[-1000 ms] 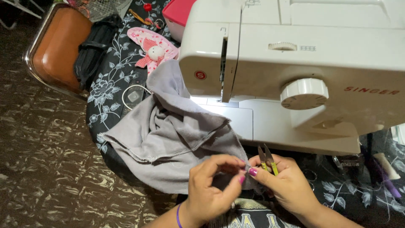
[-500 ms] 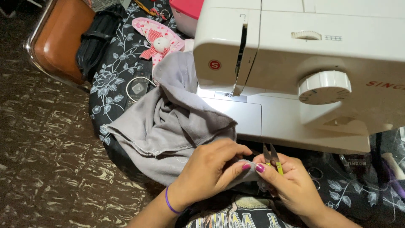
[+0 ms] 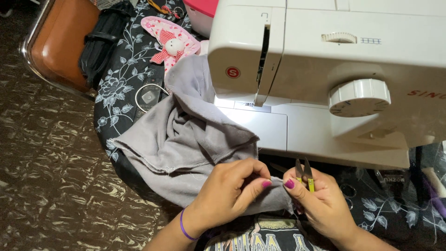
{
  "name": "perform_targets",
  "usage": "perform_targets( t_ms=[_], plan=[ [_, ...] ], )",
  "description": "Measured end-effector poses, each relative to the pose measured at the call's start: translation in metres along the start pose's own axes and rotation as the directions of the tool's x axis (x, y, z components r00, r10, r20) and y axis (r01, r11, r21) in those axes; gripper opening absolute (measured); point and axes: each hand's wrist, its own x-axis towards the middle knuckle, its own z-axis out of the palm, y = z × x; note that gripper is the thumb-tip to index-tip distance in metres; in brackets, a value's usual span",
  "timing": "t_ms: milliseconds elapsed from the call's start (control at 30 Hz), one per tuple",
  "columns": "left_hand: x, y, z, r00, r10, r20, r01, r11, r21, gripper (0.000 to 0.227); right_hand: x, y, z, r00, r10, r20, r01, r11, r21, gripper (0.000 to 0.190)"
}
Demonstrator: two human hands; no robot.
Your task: Trimming loose threads from a grey fabric garment using small scissors near a sewing machine.
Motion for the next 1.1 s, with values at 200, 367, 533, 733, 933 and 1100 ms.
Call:
perform_targets(
  t_ms=[200,367,533,733,933,1100],
  plan=[
    [0.002,0.003,0.011,0.998,0.035,-0.05,-0.038,0.998,-0.046,0.015,-0.006,-0.002,-0.001,0.993,-0.116,-0.019,0.113,0.984,-0.135,0.023],
    [0.002,0.003,0.015,0.993,0.077,-0.094,-0.08,0.996,-0.034,0.011,-0.008,-0.017,-0.002,0.973,-0.229,-0.039,0.202,0.917,-0.345,0.022],
    [0.001,0.002,0.02,0.985,0.084,-0.152,-0.087,0.996,-0.008,0.005,-0.012,-0.02,0.001,0.927,-0.363,-0.093,0.284,0.842,-0.459,0.017],
    [-0.001,0.004,0.022,0.978,0.121,-0.171,-0.118,0.993,0.027,0.002,-0.015,-0.019,0.002,0.924,-0.377,-0.069,0.303,0.827,-0.474,0.017],
    [-0.002,0.006,0.024,0.973,0.131,-0.188,-0.122,0.991,0.058,0.006,-0.012,-0.024,0.01,0.845,-0.529,-0.077,0.39,0.71,-0.587,0.022],
    [-0.003,0.007,0.026,0.97,0.14,-0.197,-0.13,0.989,0.063,0.009,-0.01,-0.03,0.015,0.767,-0.642,0.004,0.505,0.598,-0.622,0.007]
  ],
)
